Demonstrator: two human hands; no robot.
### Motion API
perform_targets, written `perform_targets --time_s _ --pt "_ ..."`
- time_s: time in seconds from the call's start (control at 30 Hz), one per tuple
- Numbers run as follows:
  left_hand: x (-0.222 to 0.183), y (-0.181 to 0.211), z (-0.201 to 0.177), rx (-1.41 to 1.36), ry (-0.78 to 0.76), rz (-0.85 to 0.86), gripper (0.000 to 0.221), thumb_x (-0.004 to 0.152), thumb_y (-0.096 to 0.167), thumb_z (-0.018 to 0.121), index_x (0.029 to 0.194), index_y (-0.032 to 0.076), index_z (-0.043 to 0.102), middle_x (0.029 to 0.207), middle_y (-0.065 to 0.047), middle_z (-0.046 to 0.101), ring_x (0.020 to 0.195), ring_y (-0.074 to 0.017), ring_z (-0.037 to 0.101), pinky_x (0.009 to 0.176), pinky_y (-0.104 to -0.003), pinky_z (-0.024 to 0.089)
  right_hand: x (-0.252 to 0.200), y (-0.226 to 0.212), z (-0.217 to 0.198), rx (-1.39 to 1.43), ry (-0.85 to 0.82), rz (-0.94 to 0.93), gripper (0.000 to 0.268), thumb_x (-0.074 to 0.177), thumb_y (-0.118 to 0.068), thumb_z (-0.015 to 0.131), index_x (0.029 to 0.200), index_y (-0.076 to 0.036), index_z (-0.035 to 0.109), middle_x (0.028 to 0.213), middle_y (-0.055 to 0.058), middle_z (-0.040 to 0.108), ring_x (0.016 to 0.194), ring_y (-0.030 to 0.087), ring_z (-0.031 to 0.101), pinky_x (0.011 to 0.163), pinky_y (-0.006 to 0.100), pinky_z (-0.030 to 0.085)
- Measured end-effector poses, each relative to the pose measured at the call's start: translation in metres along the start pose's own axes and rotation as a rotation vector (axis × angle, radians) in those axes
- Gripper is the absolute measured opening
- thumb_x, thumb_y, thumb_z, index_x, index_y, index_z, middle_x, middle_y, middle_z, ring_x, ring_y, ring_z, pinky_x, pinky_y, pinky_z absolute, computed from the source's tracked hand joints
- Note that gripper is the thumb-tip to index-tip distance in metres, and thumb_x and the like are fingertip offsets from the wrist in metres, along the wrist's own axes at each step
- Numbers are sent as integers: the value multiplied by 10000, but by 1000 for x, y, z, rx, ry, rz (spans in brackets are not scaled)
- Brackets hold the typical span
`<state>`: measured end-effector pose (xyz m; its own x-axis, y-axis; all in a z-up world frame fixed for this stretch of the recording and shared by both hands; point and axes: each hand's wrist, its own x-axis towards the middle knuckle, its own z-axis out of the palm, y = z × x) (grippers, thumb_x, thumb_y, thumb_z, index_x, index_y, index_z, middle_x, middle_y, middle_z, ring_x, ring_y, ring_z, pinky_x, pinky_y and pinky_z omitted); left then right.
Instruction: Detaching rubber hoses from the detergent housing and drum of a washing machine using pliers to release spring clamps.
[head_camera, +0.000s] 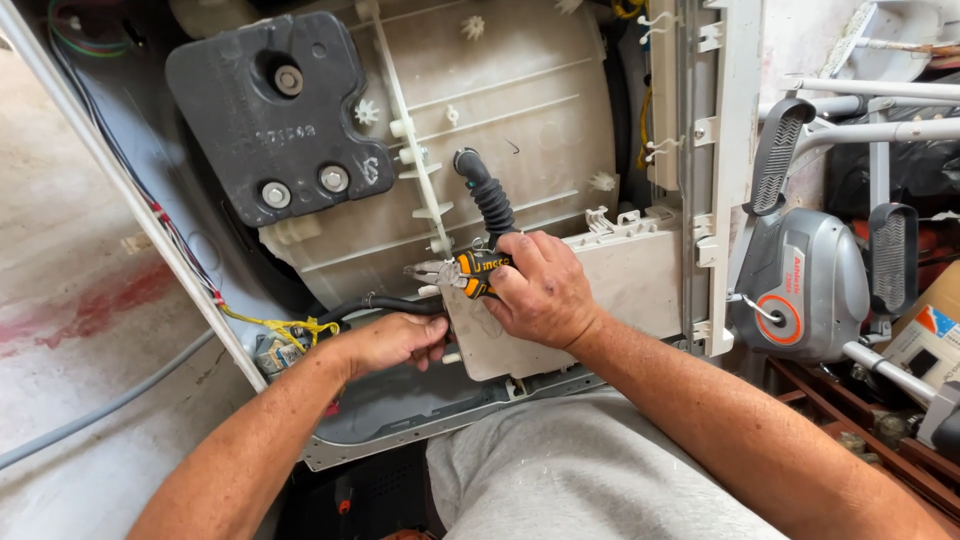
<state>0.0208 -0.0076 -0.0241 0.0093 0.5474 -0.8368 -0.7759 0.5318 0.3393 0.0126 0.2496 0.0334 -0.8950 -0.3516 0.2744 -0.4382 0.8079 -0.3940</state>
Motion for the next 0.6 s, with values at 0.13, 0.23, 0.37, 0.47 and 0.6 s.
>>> perform_targets --time_s 0.13,0.23,0.37,0.47,0.6 --pt "12 -17 1 41 32 49 411 1014 417 604 1022 38 763 859 -133 710 710 -252 680 659 -342 538 1 -3 -3 -9 -4 -20 323 954 -419 632 823 -133 559 1005 120 574 795 320 633 671 421 507" --pt "8 -10 4 108 47 76 407 1009 393 603 1151 51 772 873 -108 703 741 -234 706 602 -327 549 3 -4 -3 -6 0 -25 331 963 -426 623 827 -131 563 1003 123 574 788 320 633 667 423 510" --pt "4 0 9 199 61 102 323 996 341 577 1129 112 762 810 -85 715 632 -186 680 516 -307 542 3 -4 -3 -24 7 -25 375 997 -460 563 824 -128 551 1007 122 574 782 322 624 671 416 507" --pt "-25 32 20 359 111 137 296 984 368 558 996 180 787 838 -61 751 728 -241 716 663 -373 573 1 -5 -3 -20 13 -34 379 1000 -465 557 818 -132 552 1007 119 574 778 318 621 670 408 506" --pt "-25 26 26 684 304 104 373 945 585 520 1020 303 753 971 9 782 967 -260 750 848 -409 588 3 -5 -3 -25 25 -29 399 1004 -476 555 808 -128 548 999 122 580 768 320 619 660 412 505"
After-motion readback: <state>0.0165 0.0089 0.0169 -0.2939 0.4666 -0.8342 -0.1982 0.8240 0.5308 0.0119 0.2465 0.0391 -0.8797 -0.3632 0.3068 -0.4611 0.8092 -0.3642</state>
